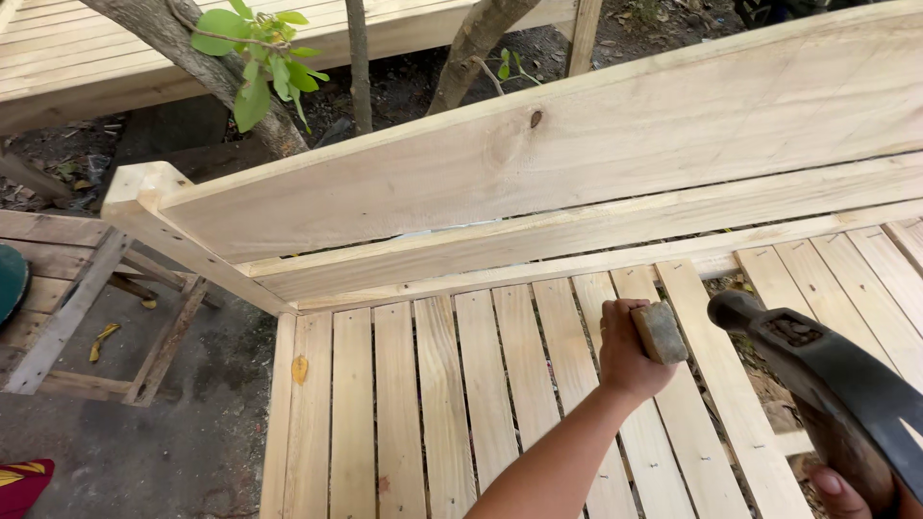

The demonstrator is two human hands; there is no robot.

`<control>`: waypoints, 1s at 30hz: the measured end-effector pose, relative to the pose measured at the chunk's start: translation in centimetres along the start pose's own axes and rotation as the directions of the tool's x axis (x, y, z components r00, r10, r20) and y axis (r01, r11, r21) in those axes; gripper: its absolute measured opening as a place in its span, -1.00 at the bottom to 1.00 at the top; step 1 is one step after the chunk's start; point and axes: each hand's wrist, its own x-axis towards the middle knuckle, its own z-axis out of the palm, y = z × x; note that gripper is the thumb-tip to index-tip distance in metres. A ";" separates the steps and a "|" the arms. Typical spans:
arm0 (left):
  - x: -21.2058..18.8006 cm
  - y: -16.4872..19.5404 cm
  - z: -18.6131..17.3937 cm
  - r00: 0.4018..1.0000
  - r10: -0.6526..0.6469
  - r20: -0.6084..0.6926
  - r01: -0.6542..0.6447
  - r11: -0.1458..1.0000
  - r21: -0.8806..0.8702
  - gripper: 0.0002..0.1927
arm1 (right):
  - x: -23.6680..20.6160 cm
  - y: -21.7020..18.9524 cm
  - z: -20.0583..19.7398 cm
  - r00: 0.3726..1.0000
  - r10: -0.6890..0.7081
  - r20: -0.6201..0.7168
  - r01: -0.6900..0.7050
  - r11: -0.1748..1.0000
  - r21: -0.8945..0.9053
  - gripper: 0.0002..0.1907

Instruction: The person kneels on a wooden slatted bench frame outdoors and hammers nails into the slats with a claw hammer. They hold and reposition a small wood block against the slats, press slats into place by hand, and hammer nails at different spots along the frame.

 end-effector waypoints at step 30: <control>0.4 -0.5 0.5 0.992 0.008 -0.124 -0.020 0.995 -0.097 -0.47 | 3.1 3.2 1.6 0.608 0.707 0.363 -0.780 0.616 0.107 -0.57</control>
